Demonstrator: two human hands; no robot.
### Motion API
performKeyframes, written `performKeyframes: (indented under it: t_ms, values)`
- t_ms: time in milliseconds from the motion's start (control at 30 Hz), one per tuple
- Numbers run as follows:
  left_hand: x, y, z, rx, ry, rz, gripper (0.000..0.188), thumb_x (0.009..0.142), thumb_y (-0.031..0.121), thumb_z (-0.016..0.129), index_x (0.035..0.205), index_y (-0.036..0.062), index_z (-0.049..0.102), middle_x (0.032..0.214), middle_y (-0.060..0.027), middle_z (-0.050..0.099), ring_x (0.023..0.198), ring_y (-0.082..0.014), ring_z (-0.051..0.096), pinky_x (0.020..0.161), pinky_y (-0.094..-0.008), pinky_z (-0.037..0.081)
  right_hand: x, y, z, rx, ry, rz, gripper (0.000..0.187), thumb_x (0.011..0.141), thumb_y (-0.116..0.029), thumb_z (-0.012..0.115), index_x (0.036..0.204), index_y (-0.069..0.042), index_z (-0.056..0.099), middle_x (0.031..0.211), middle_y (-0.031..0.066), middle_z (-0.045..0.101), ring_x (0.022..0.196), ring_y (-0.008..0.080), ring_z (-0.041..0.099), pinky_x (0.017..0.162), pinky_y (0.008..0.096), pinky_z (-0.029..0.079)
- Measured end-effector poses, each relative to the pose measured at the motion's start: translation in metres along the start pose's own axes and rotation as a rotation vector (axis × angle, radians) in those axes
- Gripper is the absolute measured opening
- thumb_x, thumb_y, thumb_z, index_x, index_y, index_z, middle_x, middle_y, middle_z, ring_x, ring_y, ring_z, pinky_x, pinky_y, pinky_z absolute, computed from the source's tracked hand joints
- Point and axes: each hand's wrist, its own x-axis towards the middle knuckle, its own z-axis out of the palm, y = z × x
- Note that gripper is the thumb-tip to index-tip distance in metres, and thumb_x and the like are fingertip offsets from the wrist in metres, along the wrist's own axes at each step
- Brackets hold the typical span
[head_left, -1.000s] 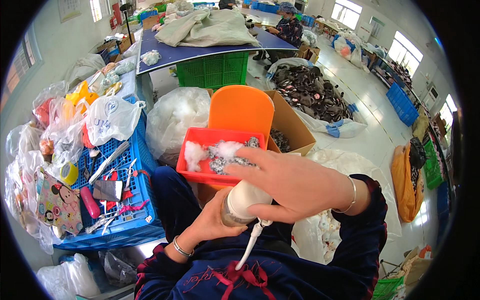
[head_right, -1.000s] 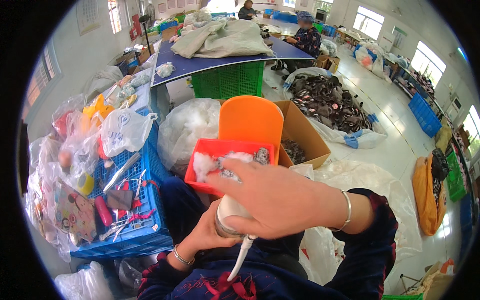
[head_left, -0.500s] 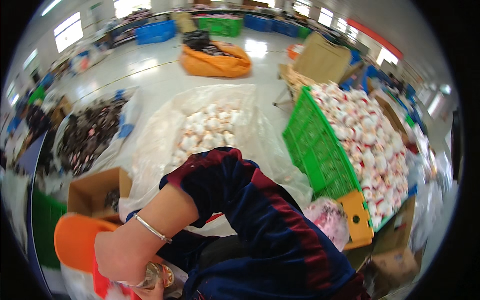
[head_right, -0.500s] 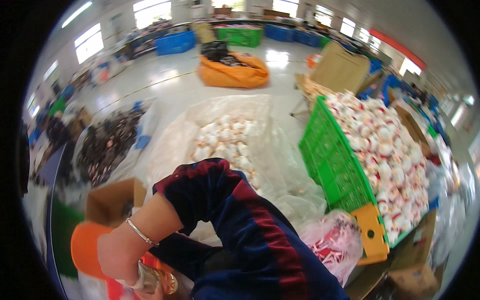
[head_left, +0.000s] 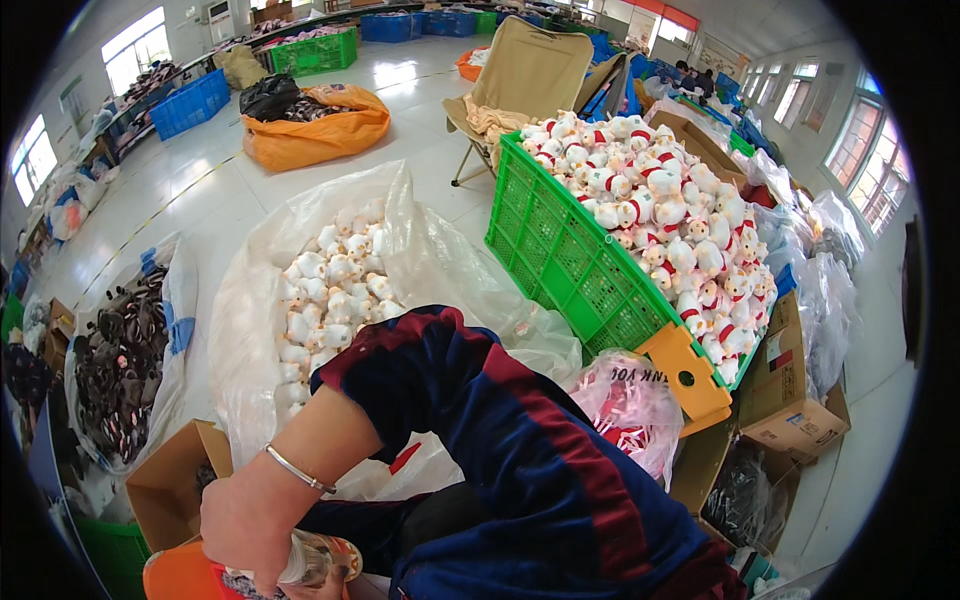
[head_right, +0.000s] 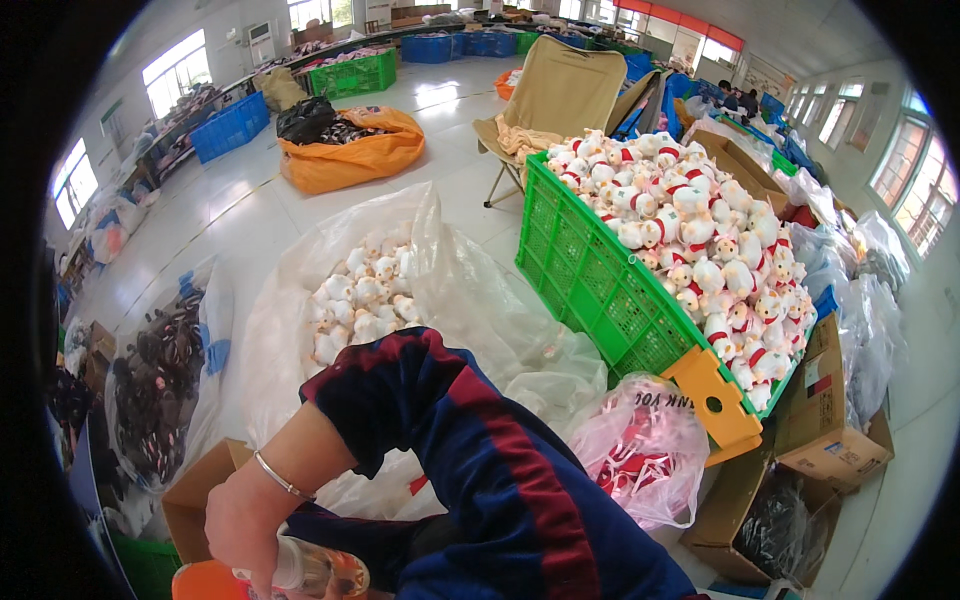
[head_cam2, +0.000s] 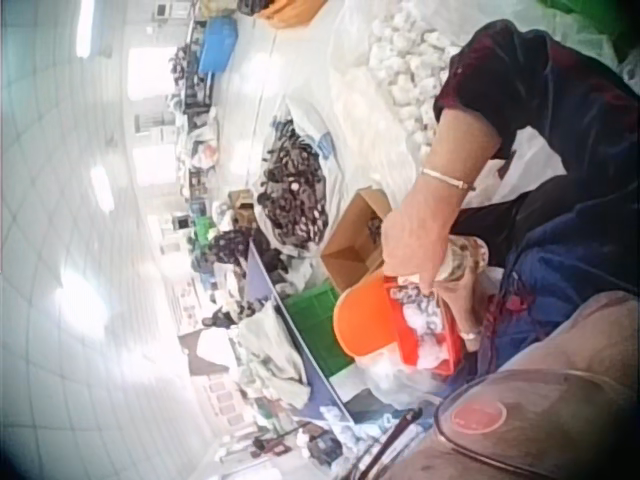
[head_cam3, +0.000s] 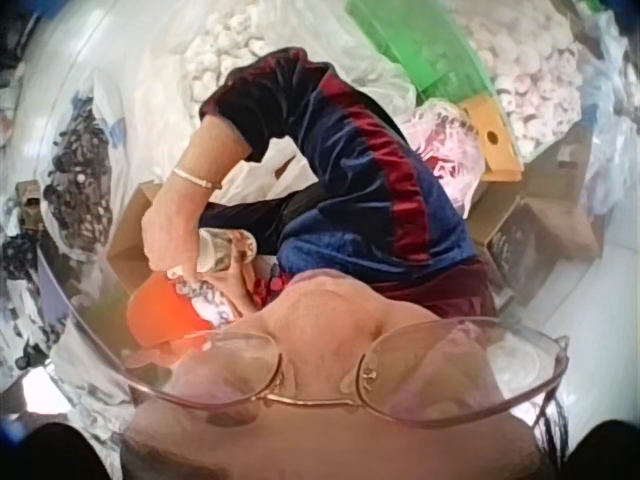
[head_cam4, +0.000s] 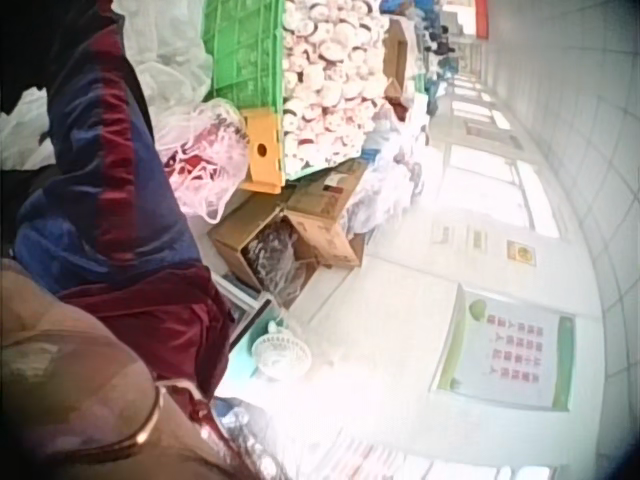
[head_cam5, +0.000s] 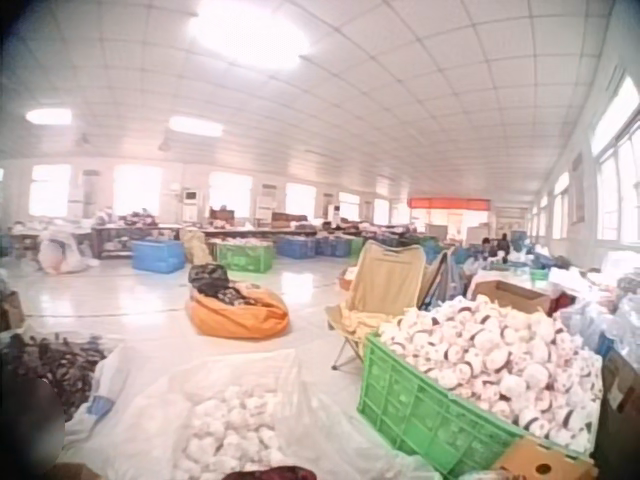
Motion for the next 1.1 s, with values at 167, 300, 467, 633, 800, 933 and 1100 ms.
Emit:
performKeyframes:
  t_ms: [167,300,467,633,800,933,1100]
  values:
    - [0.008,-0.006,0.007,-0.032,0.005,0.006,0.088,0.066,0.025,0.091,0.135,-0.0075,0.047,0.136,-0.0224,0.049,0.124,-0.0285,0.049,0.105,-0.0422,0.041,0.0,0.01,-0.001,-0.096,-0.033,-0.1,0.052,0.077,-0.048,0.069,0.109,-0.008,0.069,0.103,0.0197,0.07,0.088,0.0397,0.069,0.072,0.0516,0.053]
    - [0.011,-0.002,0.007,-0.048,-0.017,-0.014,0.087,0.066,0.025,0.092,0.134,-0.0077,0.048,0.136,-0.0219,0.048,0.124,-0.0287,0.048,0.104,-0.0423,0.042,0.021,0.025,0.016,-0.181,-0.044,-0.132,0.041,0.08,-0.04,0.071,0.107,-0.009,0.067,0.099,0.0174,0.071,0.08,0.036,0.069,0.066,0.0492,0.052]
    - [0.003,0.045,0.007,0.045,-0.096,-0.133,0.061,0.073,0.02,0.083,0.125,-0.0011,0.058,0.136,-0.0224,0.049,0.126,-0.0355,0.047,0.105,-0.0485,0.04,-0.006,0.014,-0.008,-0.012,-0.081,-0.135,0.042,0.075,-0.04,0.063,0.081,0.001,0.071,0.08,0.0198,0.07,0.081,0.0405,0.067,0.074,0.0472,0.052]
    - [-0.01,0.015,0.0,-0.093,0.011,-0.032,0.061,0.064,0.024,0.089,0.113,-0.0007,0.062,0.104,-0.0105,0.069,0.098,-0.0212,0.066,0.088,-0.0376,0.053,0.01,0.002,0.001,0.211,-0.151,-0.111,0.042,0.089,-0.039,0.058,0.091,0.003,0.063,0.078,0.0231,0.066,0.081,0.0414,0.065,0.071,0.0463,0.052]
    - [-0.045,-0.023,-0.015,-0.255,-0.046,-0.093,0.091,0.066,0.013,0.089,0.14,0.0028,0.037,0.127,-0.0102,0.056,0.117,-0.0187,0.057,0.097,-0.0369,0.049,0.027,-0.018,0.001,0.13,-0.319,-0.257,0.042,0.09,-0.038,0.061,0.108,0.0,0.057,0.085,0.0179,0.063,0.082,0.0382,0.062,0.072,0.0439,0.051]
    - [-0.075,-0.015,-0.017,-0.197,0.179,0.179,0.094,0.067,0.014,0.089,0.142,0.0032,0.032,0.13,-0.0103,0.052,0.123,-0.0201,0.052,0.102,-0.0368,0.044,0.041,-0.031,-0.009,0.122,-0.309,-0.539,0.042,0.086,-0.03,0.068,0.115,-0.002,0.057,0.099,0.016,0.062,0.094,0.0348,0.061,0.079,0.0412,0.05]
    - [-0.118,-0.03,-0.026,-0.275,0.302,0.12,0.095,0.067,0.017,0.089,0.142,0.0029,0.033,0.131,-0.0116,0.051,0.123,-0.0216,0.051,0.104,-0.037,0.042,0.088,-0.064,-0.011,0.211,-0.366,-0.591,0.033,0.085,-0.021,0.065,0.107,0.002,0.058,0.099,0.0182,0.062,0.095,0.0365,0.062,0.081,0.0431,0.051]
